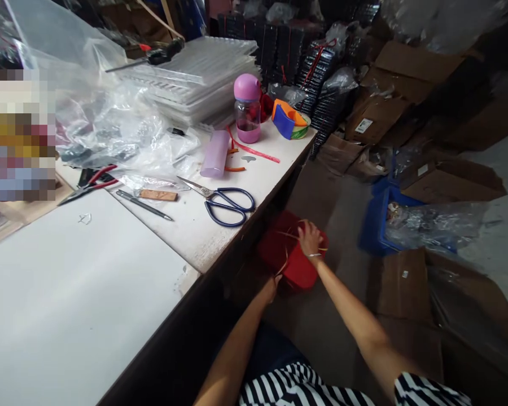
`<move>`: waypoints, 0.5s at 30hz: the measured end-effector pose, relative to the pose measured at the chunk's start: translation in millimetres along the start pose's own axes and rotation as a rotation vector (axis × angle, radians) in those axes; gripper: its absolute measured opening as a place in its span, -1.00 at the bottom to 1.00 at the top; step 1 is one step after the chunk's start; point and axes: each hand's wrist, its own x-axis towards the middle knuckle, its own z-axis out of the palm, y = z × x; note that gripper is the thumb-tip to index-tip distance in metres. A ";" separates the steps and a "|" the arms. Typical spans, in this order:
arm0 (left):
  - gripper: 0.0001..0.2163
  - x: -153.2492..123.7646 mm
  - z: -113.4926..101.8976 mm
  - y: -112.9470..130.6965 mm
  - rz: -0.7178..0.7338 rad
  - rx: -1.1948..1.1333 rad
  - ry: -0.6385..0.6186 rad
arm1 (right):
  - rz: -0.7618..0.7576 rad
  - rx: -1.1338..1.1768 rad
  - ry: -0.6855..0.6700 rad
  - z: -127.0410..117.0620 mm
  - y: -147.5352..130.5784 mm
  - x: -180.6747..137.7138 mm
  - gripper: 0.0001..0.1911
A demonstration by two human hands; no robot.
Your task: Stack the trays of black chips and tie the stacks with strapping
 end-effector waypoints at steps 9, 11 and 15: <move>-0.73 8.3 4.0 12.9 0.199 0.198 -0.048 | -0.075 -0.233 -0.023 -8.8 44.1 -52.1 -0.84; -0.75 8.2 4.5 10.4 0.186 0.241 -0.066 | -0.149 -0.197 -0.032 -3.7 22.9 -53.9 -0.78; -0.77 8.2 5.0 0.1 0.101 0.301 -0.099 | -0.274 -0.115 -0.046 11.9 -22.3 -49.0 -0.72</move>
